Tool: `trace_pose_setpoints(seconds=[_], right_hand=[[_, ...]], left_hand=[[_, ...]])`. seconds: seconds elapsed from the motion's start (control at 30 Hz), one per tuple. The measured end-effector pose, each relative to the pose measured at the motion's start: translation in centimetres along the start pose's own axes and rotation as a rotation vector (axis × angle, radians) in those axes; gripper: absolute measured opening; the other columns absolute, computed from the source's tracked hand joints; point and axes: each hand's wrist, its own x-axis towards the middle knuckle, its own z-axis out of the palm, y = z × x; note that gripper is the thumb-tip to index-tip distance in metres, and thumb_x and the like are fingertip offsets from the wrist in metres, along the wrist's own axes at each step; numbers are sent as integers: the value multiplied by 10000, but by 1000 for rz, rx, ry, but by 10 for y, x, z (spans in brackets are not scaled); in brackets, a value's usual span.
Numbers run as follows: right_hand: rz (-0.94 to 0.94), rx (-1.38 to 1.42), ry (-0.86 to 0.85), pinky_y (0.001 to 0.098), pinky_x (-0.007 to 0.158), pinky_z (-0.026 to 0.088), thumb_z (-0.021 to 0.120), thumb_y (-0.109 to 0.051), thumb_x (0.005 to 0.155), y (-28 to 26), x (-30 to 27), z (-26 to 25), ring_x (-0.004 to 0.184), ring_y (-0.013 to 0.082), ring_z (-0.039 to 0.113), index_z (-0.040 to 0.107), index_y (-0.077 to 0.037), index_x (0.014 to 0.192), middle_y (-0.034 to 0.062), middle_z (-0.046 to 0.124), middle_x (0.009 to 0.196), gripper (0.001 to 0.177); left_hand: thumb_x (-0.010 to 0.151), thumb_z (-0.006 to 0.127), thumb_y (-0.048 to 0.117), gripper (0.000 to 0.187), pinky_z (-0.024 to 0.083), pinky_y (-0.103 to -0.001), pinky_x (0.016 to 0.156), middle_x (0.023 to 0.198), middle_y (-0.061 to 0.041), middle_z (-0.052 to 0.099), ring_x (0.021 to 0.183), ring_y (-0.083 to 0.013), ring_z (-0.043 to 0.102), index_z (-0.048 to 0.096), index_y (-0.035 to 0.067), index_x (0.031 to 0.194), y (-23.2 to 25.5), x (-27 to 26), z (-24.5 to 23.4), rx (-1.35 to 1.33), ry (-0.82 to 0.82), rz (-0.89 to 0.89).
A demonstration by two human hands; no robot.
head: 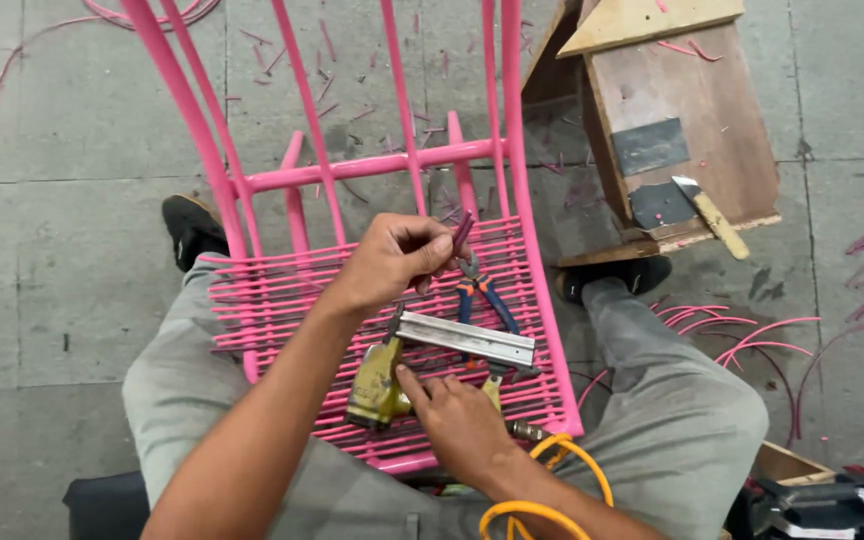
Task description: The recorder is weaving and securing pink plastic straps onto a metal chair frame using a pneumatic nail gun and pliers.
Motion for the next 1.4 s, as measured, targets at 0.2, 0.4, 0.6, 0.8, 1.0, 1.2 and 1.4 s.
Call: trace_pose_setpoints(seconds=[0.2, 0.4, 0.6, 0.8, 1.0, 1.2, 1.4], right_hand=[[-42, 13, 82, 448, 821, 543, 690, -30, 720, 1, 1, -3, 949, 366, 663, 493, 8, 1433, 203, 671, 1009, 740], [75, 541, 461, 424, 975, 522, 730, -68, 881, 3, 2, -57, 1133, 361, 673, 636, 4, 1266, 219, 704, 1190, 403], [104, 855, 903, 300, 818, 589, 675, -86, 982, -20, 12, -137, 937, 221, 776, 666, 12, 1192, 148, 757, 1006, 232], [146, 667, 1060, 266, 651, 542, 682, -103, 988, -31, 0, -142, 708, 136, 716, 735, 19, 1095, 91, 737, 831, 172], [156, 1313, 845, 247, 650, 563, 589, -192, 1072, -6, -42, -120, 711, 134, 673, 718, 31, 1109, 136, 745, 868, 260], [211, 2019, 283, 421, 784, 619, 513, -232, 1038, -56, -65, -113, 895, 313, 759, 619, 15, 1103, 230, 756, 1042, 276], [179, 2349, 758, 527, 919, 597, 450, -269, 997, -67, -59, -131, 989, 353, 758, 587, -26, 998, 222, 737, 1080, 279]], left_hand=[[989, 682, 300, 307, 422, -224, 558, 735, 50, 625, 639, -33, 519, 770, 7, 1008, 4, -9, 6, 37, 44, 44], [1000, 708, 191, 230, 482, -237, 644, 871, 2, 632, 741, -58, 578, 746, -34, 1028, 30, -26, 29, 64, 168, 206], [997, 709, 78, 139, 533, -254, 780, 980, -33, 652, 892, -91, 628, 726, -45, 1060, 97, -56, 80, -24, 212, 421], [988, 708, 43, 109, 497, -239, 720, 935, -36, 653, 825, -84, 595, 745, -32, 1057, 126, -71, 94, 152, 386, 458], [1165, 608, 102, 88, 555, -277, 784, 986, -45, 674, 872, -115, 627, 655, 30, 1144, 137, -124, 61, -125, 665, 743], [1079, 670, 38, 68, 481, -285, 714, 987, -63, 604, 870, -171, 561, 622, 73, 1113, 141, -219, 68, -491, 437, 986], [1115, 578, 10, 114, 437, -318, 760, 899, -48, 511, 840, -160, 482, 544, 75, 1028, 52, -277, 47, -522, 624, 832]])
